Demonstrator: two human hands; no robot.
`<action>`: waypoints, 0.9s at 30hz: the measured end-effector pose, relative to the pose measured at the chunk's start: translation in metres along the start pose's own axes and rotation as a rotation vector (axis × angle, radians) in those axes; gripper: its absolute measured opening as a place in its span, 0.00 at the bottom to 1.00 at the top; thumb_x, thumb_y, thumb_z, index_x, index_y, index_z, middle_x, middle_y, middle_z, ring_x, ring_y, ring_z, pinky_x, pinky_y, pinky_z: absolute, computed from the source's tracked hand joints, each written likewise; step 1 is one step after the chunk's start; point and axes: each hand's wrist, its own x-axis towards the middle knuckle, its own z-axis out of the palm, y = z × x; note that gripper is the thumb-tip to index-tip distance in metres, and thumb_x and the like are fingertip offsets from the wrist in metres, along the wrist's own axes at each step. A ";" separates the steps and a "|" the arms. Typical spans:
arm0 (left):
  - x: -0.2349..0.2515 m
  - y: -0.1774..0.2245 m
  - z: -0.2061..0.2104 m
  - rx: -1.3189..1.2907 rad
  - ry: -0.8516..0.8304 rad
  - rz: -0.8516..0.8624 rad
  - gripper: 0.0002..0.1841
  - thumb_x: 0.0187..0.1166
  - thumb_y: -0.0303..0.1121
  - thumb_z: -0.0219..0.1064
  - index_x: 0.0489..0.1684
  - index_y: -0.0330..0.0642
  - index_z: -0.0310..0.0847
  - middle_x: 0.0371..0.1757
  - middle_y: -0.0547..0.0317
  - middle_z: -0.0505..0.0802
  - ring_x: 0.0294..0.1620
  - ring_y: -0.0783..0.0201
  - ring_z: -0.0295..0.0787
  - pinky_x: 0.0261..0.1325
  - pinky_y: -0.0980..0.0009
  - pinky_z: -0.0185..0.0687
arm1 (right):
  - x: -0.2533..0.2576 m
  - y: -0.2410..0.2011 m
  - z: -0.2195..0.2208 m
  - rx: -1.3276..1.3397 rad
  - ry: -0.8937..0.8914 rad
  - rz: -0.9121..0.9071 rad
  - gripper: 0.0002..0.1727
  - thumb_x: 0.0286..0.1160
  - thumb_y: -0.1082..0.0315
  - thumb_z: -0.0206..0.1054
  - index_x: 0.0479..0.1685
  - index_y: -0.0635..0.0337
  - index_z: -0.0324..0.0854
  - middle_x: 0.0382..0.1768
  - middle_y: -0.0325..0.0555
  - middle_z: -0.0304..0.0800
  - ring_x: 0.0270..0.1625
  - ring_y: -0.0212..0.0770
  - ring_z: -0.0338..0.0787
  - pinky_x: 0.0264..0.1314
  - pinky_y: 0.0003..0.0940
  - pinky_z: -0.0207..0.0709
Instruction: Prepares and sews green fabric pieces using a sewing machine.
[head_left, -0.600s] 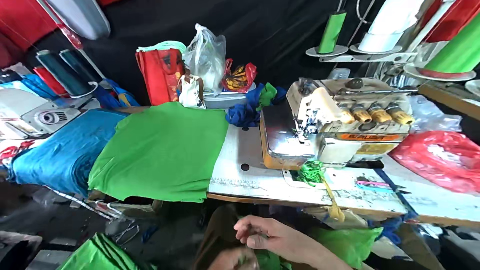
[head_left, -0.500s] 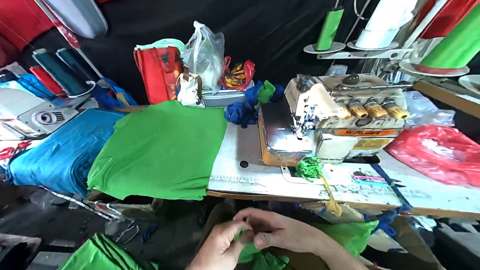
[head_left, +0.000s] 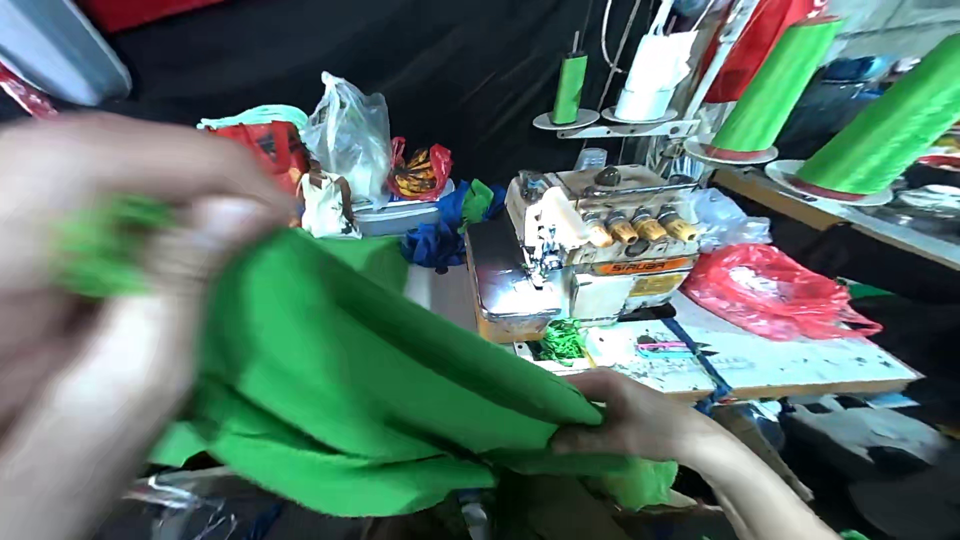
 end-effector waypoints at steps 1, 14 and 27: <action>-0.004 -0.006 -0.003 -0.037 0.057 -0.127 0.10 0.88 0.27 0.59 0.52 0.30 0.83 0.48 0.59 0.91 0.49 0.77 0.86 0.56 0.81 0.79 | -0.007 0.003 -0.007 0.036 0.043 0.052 0.16 0.64 0.54 0.80 0.45 0.53 0.91 0.38 0.29 0.94 0.43 0.18 0.90 0.50 0.22 0.86; -0.049 -0.164 0.093 0.309 -0.366 -0.304 0.16 0.78 0.29 0.71 0.58 0.25 0.85 0.61 0.24 0.87 0.61 0.19 0.83 0.60 0.19 0.70 | 0.035 0.031 0.029 0.623 0.559 0.074 0.10 0.78 0.71 0.68 0.53 0.62 0.88 0.44 0.36 0.96 0.49 0.29 0.94 0.59 0.30 0.89; -0.022 -0.044 0.218 -0.622 -0.625 -0.214 0.13 0.78 0.39 0.72 0.49 0.39 0.89 0.47 0.58 0.92 0.50 0.76 0.88 0.57 0.80 0.84 | 0.037 0.035 0.023 0.371 0.689 -0.069 0.09 0.82 0.67 0.65 0.49 0.62 0.88 0.41 0.33 0.94 0.44 0.19 0.90 0.49 0.18 0.85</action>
